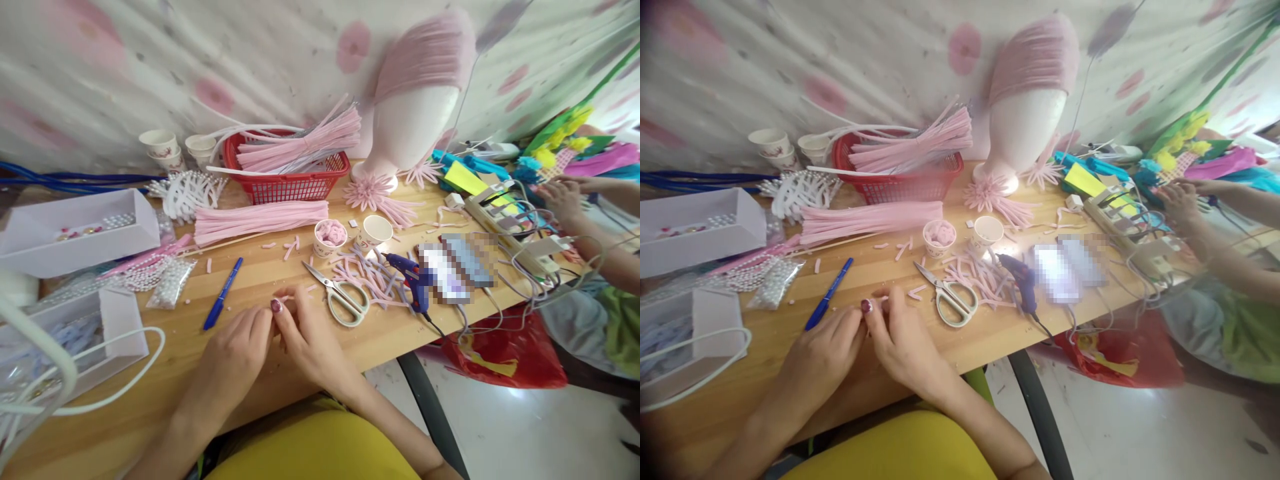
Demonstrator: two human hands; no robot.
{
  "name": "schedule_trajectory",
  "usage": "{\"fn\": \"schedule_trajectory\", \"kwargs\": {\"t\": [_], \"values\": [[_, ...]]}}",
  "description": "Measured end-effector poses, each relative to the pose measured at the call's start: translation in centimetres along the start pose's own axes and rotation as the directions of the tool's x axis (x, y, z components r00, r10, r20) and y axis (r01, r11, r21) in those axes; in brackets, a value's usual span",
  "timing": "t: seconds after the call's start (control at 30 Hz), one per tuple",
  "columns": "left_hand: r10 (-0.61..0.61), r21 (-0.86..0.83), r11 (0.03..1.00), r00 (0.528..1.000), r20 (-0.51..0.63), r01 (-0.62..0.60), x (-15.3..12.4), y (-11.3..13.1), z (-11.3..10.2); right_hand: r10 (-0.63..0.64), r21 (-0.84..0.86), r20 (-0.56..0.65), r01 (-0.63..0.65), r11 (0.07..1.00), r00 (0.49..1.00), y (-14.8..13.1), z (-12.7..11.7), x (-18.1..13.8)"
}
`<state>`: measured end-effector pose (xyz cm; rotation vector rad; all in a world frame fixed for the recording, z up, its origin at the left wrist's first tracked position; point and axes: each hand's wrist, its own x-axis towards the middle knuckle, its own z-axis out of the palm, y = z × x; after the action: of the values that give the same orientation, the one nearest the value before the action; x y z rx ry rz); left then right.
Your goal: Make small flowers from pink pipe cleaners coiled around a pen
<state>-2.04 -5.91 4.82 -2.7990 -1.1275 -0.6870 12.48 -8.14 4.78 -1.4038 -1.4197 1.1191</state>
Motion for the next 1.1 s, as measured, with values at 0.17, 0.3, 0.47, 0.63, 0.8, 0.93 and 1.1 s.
{"fn": "schedule_trajectory", "kwargs": {"t": [0.17,0.3,0.47,0.63,0.8,0.93,1.1], "values": [[0.026,-0.046,0.999,0.999,-0.020,-0.027,0.6,0.8,0.1,0.054,0.034,-0.018,-0.053,0.998,0.998,0.2,-0.2,0.1],[0.010,-0.084,0.996,1.000,0.003,-0.009,0.6,1.3,0.3,0.058,0.106,-0.081,-0.050,0.993,0.995,0.6,-0.4,0.1],[0.035,0.002,0.999,0.999,0.020,-0.035,0.9,1.7,-0.1,0.046,0.245,-0.077,-0.026,0.969,0.996,1.1,-0.4,0.1],[0.064,0.001,0.998,0.997,-0.041,-0.064,1.0,1.6,0.0,0.040,0.330,-0.113,0.000,0.944,0.993,1.3,-0.3,-0.2],[-0.064,-0.264,0.963,0.997,-0.048,0.049,0.5,1.4,0.2,-0.029,0.231,-0.166,0.068,0.970,0.986,1.2,-0.1,-0.6],[-0.287,-0.615,0.720,0.945,0.159,0.322,0.5,1.5,-0.3,-0.181,-0.041,-0.212,0.177,0.983,0.960,0.9,-0.2,-0.8],[-0.305,-0.644,0.675,0.931,0.202,0.361,0.6,1.4,-0.5,-0.324,-0.327,-0.148,0.263,0.908,0.934,0.9,-0.6,-0.7]]}}
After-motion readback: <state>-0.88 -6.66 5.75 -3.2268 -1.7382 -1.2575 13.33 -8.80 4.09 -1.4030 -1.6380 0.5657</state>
